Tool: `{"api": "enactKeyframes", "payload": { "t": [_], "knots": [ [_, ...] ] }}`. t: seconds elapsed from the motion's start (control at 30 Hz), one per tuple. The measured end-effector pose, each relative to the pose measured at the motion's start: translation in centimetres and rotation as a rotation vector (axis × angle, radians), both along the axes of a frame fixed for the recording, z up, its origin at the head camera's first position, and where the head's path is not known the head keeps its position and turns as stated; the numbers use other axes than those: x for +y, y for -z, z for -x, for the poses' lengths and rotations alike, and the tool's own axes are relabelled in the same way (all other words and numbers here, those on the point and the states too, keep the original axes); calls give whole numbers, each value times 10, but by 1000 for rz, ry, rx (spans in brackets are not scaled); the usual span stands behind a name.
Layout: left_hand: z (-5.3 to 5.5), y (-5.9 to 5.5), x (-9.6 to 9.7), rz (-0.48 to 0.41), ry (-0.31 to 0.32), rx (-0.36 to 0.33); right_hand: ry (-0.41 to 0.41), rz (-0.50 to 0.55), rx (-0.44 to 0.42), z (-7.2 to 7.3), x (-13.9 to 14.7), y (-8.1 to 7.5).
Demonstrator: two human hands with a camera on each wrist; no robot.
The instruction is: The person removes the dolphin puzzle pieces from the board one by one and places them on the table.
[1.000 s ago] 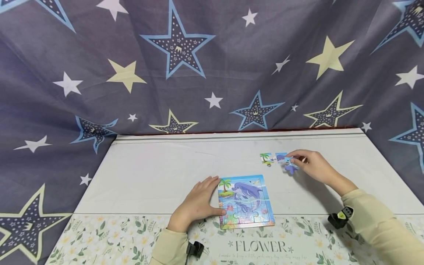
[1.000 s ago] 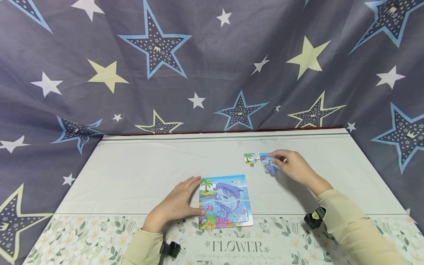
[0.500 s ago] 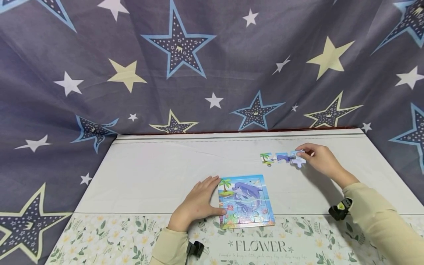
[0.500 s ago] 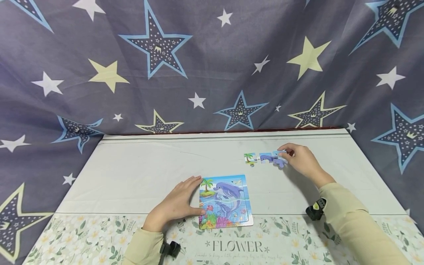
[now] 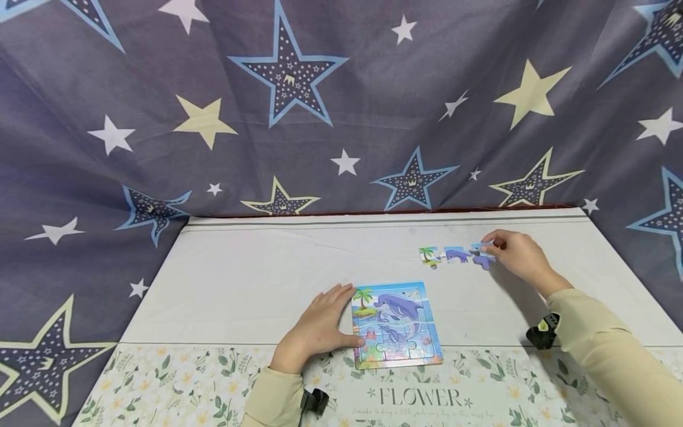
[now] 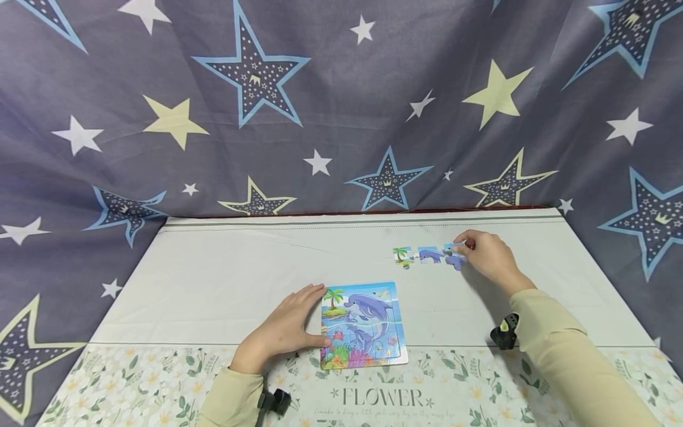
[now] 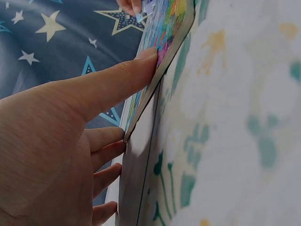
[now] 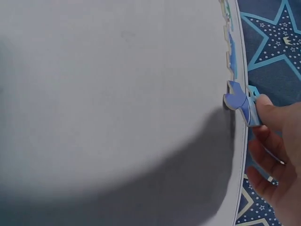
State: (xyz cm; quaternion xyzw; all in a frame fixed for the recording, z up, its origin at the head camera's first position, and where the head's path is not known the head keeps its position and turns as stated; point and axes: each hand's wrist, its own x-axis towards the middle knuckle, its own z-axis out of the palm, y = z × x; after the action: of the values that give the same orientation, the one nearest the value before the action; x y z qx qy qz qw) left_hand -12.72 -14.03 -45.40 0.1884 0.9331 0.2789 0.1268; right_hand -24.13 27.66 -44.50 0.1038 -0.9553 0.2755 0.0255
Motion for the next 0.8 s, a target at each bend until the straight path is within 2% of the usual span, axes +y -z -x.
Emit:
{"api": "enactKeyframes", "payload": {
  "t": [0.13,0.5,0.8],
  "knots": [
    [0,0,0,2,2,2,16,-18,-34,2,1,4],
    [-1,-1,-1,2,-3,4,48,-51,-59,6,0,13],
    [-1,-1,-1,5,3,0,66,-28,-26,-2,-5,14]
  ]
}}
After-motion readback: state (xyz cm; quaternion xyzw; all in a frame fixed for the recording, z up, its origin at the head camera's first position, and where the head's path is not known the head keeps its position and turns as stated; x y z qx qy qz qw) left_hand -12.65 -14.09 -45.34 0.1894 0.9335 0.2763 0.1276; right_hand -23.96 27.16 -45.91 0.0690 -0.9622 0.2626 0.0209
